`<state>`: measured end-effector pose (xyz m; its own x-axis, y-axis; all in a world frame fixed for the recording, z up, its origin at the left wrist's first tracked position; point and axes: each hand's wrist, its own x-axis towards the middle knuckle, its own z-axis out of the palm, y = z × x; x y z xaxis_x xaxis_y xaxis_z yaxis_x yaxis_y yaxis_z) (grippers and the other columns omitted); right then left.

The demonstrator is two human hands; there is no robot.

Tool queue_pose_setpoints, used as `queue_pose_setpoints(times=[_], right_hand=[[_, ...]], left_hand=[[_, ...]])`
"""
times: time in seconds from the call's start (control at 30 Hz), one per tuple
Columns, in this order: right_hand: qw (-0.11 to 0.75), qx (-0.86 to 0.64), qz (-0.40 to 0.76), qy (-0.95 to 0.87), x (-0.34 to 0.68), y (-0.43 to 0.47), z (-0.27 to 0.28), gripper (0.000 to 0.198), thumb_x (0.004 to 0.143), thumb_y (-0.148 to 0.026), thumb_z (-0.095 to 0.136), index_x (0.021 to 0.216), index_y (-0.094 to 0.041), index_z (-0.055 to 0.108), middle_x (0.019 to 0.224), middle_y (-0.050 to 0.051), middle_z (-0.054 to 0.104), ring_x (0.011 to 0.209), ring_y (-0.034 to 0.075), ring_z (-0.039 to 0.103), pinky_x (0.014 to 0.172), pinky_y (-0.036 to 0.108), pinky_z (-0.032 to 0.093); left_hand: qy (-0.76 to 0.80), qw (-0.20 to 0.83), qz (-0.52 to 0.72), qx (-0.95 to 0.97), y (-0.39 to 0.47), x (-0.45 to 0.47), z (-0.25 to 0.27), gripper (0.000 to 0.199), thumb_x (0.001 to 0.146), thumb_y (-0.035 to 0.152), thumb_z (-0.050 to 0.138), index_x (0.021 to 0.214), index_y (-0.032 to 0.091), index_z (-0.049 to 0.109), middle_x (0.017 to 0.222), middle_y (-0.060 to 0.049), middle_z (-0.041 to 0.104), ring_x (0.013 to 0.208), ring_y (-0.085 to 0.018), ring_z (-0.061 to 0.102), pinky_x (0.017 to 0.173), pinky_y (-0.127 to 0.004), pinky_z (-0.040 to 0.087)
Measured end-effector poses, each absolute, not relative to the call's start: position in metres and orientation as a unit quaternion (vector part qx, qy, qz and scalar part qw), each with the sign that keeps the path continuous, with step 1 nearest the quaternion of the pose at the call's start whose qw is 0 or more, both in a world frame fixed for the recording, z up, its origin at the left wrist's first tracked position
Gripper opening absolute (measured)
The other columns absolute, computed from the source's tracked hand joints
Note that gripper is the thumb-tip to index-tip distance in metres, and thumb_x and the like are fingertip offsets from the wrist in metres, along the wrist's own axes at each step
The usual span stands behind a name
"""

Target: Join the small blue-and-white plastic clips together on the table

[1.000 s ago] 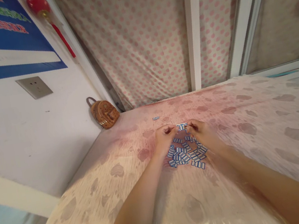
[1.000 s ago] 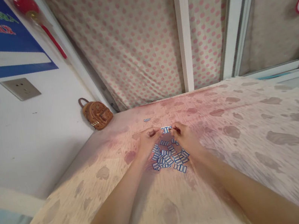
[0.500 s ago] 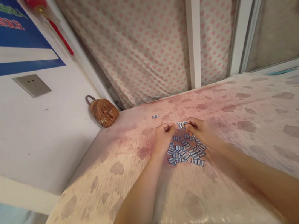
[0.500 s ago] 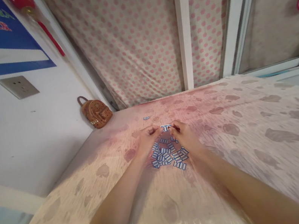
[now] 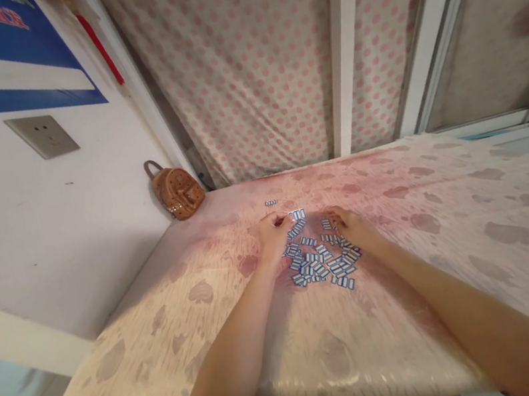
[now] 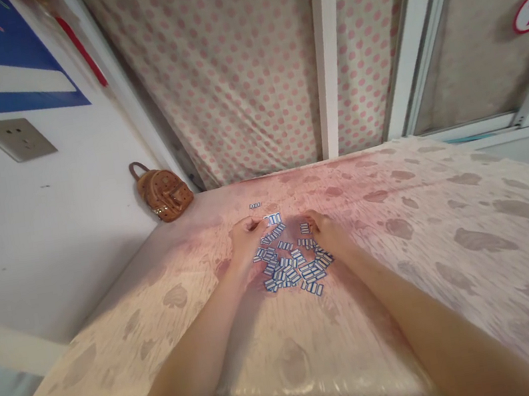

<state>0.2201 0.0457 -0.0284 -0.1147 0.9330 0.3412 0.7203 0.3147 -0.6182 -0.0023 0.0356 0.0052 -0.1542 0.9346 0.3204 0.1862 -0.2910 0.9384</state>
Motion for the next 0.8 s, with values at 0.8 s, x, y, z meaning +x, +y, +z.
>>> queue_pose_setpoints(times=[0.8], right_hand=[[0.295,-0.515,0.215,-0.776,0.197,0.006,0.012,0.027,0.090,-0.016,0.042,0.097,-0.022,0.067,0.081,-0.001,0.078,0.080,0.017,0.073,0.078,0.027,0.052]], left_hand=[[0.542,0.241,0.557,0.581,0.028,-0.006,0.014,0.009,0.079,0.017,0.064,0.077,0.014,0.073,0.076,-0.003,0.074,0.070,-0.015,0.067,0.064,-0.023,0.045]])
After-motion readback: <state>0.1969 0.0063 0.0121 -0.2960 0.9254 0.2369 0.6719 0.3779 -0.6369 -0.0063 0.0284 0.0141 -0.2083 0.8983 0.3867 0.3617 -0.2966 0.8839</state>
